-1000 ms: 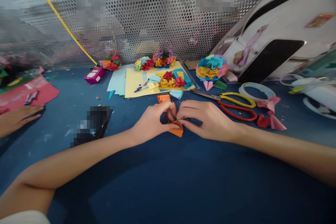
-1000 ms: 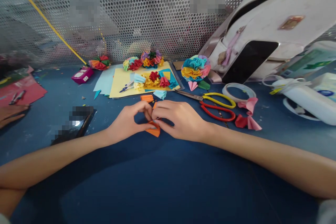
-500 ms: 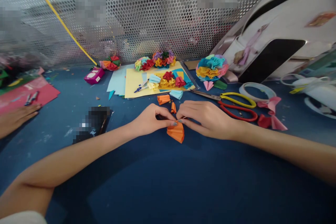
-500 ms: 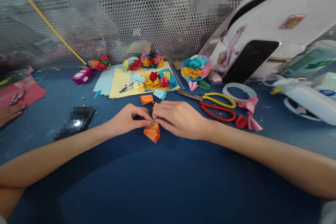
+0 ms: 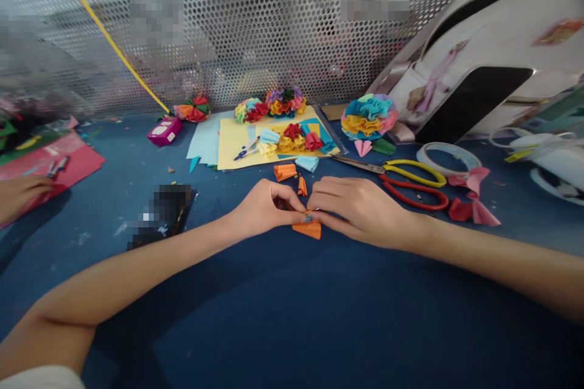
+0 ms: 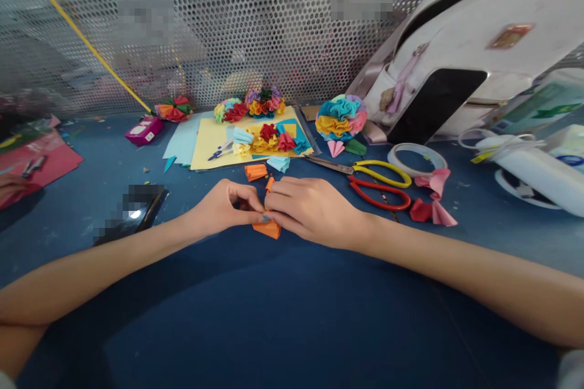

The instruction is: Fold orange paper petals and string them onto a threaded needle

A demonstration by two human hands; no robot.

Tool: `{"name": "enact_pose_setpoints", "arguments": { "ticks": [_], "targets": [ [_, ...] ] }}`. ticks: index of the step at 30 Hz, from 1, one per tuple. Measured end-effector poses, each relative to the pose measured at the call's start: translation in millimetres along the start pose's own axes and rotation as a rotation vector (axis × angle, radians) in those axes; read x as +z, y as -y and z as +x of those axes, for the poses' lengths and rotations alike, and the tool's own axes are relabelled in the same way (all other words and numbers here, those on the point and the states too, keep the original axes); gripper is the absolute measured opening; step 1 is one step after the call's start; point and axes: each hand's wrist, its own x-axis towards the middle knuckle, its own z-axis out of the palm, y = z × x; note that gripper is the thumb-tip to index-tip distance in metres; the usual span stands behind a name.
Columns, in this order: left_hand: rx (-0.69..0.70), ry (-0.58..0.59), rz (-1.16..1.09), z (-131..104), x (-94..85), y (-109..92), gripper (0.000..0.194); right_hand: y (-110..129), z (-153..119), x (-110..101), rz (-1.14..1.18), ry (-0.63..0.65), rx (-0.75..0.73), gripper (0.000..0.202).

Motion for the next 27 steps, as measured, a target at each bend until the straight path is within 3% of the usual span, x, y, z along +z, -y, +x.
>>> {"name": "enact_pose_setpoints", "arguments": {
  "ticks": [8,14,20,27],
  "targets": [
    [-0.044,0.01,-0.035,-1.1,1.6,0.6,0.017,3.8,-0.2,-1.7,-0.079,-0.035,-0.021,0.033],
    [0.09,0.023,0.116,-2.4,0.1,-0.7,0.009,-0.8,-1.0,-2.8,-0.279,-0.076,-0.126,0.03],
    [0.139,0.088,0.092,1.3,-3.7,2.1,0.013,-9.6,-3.3,-5.3,-0.411,-0.126,-0.201,0.024],
    [0.124,0.085,0.103,1.0,-5.9,3.0,0.011,-1.4,-0.7,-8.2,-0.275,-0.057,-0.119,0.03]
  ]
}}
